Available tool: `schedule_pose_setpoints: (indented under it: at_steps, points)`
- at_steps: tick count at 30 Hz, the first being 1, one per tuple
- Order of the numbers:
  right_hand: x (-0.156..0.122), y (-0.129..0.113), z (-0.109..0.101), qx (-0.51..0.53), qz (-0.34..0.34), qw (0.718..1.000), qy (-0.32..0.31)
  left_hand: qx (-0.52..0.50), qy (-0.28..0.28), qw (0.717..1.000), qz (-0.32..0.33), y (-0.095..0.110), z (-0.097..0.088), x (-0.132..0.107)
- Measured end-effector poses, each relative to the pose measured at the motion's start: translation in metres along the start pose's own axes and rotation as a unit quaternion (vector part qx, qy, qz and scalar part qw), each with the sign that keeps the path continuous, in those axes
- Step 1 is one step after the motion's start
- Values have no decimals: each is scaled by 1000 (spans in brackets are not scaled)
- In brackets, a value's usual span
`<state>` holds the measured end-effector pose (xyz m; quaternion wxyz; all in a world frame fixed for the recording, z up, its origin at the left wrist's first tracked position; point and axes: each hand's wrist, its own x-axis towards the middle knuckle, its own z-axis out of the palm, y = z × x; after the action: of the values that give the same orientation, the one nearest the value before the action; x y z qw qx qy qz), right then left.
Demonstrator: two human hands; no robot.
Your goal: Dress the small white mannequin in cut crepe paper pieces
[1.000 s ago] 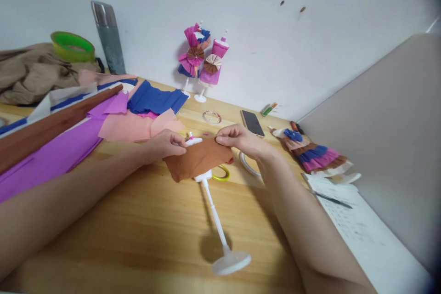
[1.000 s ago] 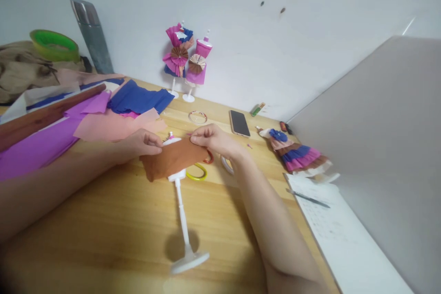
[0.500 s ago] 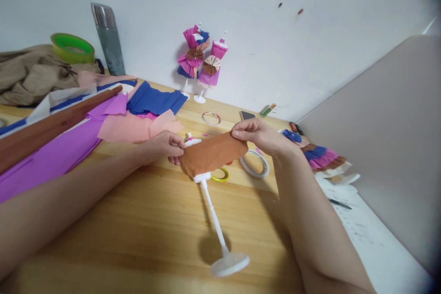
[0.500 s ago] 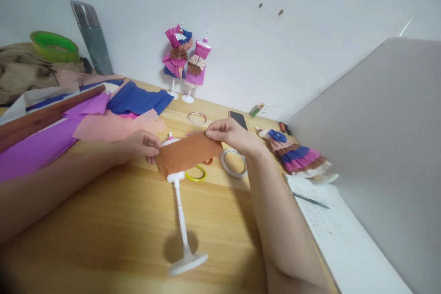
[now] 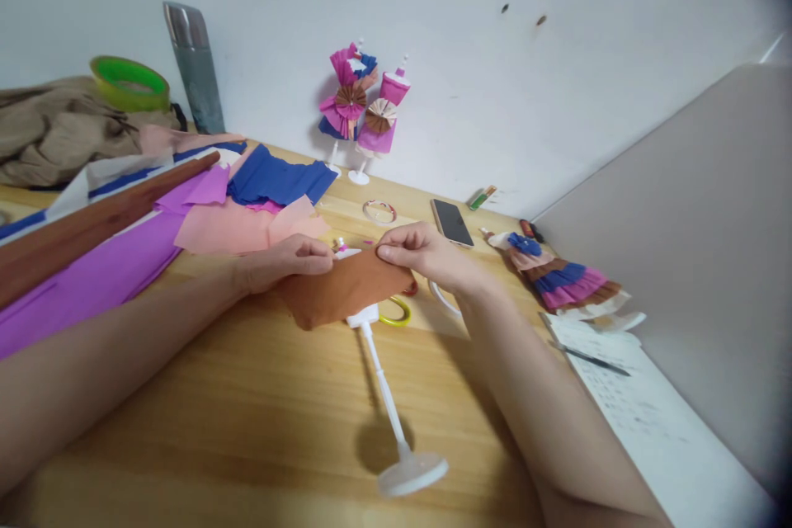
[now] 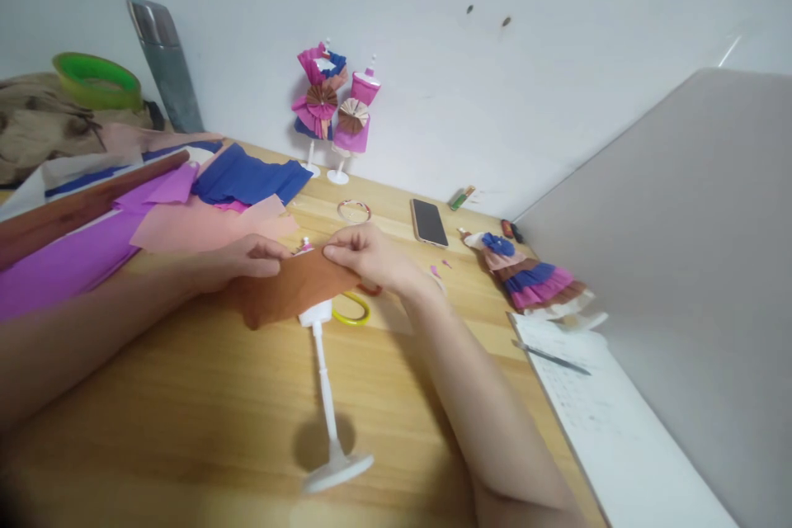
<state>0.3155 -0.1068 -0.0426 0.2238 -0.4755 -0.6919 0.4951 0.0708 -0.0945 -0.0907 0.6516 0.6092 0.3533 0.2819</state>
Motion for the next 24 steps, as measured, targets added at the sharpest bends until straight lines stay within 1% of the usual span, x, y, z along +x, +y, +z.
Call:
schedule_pose_setpoints:
  at_steps: [2, 3, 4, 6, 7, 9, 10, 12, 15, 18, 21, 24]
  points:
    - [5, 3, 8, 5, -12, 1000, 19, -2, -74, 996, -49, 0, 0, 0]
    - [6, 4, 8, 6, -26, 999, 32, -2, -89, 994, -66, -1, 0, 1]
    - [6, 4, 7, 5, -41, 998, 43, -4, -80, 994, -73, -2, 0, 2]
    - [4, 4, -2, -13, -53, 997, 45, -25, -33, 996, -76, -5, 2, 5]
    - [2, 3, -7, -39, -42, 998, 33, -50, -5, 996, -74, -6, 3, 6]
    - [-1, 4, -17, -132, 11, 991, -5, -110, 42, 990, -72, -7, 4, 8]
    - [-2, 4, -19, -191, 43, 980, -25, -142, 61, 986, -70, -6, 4, 9]
    - [-1, 7, -18, -304, 85, 947, -57, -198, 101, 973, -59, -5, 4, 9]
    - [4, 11, -5, -410, 74, 907, -66, -254, 147, 955, -30, -6, 2, 10]
    - [7, 13, 7, -452, 64, 888, -56, -274, 156, 949, -2, -7, 1, 10]
    - [7, 13, 10, -452, 54, 890, -43, -274, 146, 950, -2, -7, 1, 9]
    - [5, 9, 10, -453, 44, 891, 9, -275, 141, 951, 11, -5, 2, 8]
